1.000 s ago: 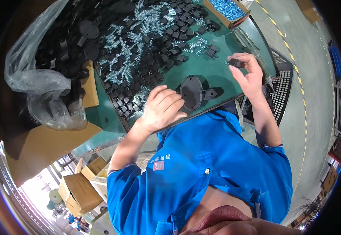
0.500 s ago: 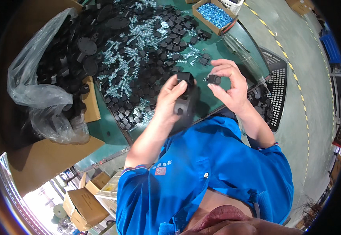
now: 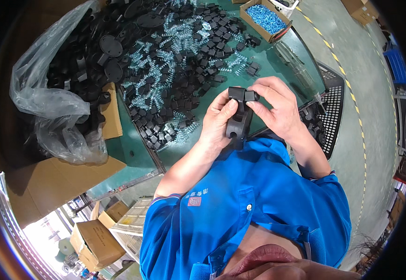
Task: The person repeatedly picks up small black plastic parts and metal springs from a green workbench, inserts the springs into the parts, and uses a power screwdriver to fasten them. Finished assemblies are placed into a black basket on the right.
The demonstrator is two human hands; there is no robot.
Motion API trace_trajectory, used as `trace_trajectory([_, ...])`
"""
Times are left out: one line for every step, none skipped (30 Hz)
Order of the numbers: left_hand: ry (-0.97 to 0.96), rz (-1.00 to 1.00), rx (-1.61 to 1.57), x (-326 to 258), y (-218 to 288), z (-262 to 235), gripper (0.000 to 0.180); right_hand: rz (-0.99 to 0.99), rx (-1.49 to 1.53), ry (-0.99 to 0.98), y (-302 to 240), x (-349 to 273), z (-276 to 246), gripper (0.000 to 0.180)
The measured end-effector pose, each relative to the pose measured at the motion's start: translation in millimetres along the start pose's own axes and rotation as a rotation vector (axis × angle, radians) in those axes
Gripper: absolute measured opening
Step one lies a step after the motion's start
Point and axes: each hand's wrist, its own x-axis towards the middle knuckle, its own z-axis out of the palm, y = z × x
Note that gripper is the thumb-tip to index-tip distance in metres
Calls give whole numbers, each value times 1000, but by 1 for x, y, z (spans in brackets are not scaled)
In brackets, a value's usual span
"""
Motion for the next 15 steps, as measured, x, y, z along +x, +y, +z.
trace_trajectory([5, 18, 69, 1, 0, -1, 41, 11, -11, -52, -3, 2, -6, 28])
trace_trajectory([10, 34, 139, 1, 2, -1, 42, 25, -22, -103, -5, 3, -13, 27])
trace_trajectory([15, 50, 208, 0, 3, 0, 44, 19, -60, -163, -6, 4, -19, 26])
trace_trajectory([15, 62, 287, 0, 4, 1, 44, 12, -98, -223, -5, 7, -24, 24])
trace_trajectory([14, 77, 367, 0, 6, 3, 44, 3, -136, -282, -4, 8, -27, 23])
trace_trajectory([13, 92, 447, 0, 8, 5, 44, 1, -164, -310, -3, 8, -29, 23])
trace_trajectory([18, 124, 532, 0, 9, 8, 42, -1, -193, -338, -2, 8, -29, 22])
trace_trajectory([20, 107, 518, 0, 8, 8, 42, -7, -218, -367, -2, 9, -28, 21])
trace_trajectory([23, 91, 503, 0, 7, 7, 42, -10, -224, -317, -4, 8, -27, 23])
trace_trajectory([27, 76, 489, -1, 6, 6, 42, -13, -229, -267, -7, 6, -24, 24])
trace_trajectory([5, 9, 291, -1, 5, 8, 40, -13, -232, -217, -8, 4, -21, 25])
trace_trajectory([13, 23, 236, -2, 3, 12, 40, -16, -163, -125, -7, 2, -16, 27])
trace_trajectory([21, 38, 182, -4, 1, 19, 40, -17, -95, -33, -4, -1, -10, 30])
trace_trajectory([26, 51, 127, -4, 1, 24, 40, -17, -29, 61, 0, -5, -4, 32])
trace_trajectory([43, 78, 222, -1, 2, 25, 37, -30, -28, 119, 6, -11, 0, 34])
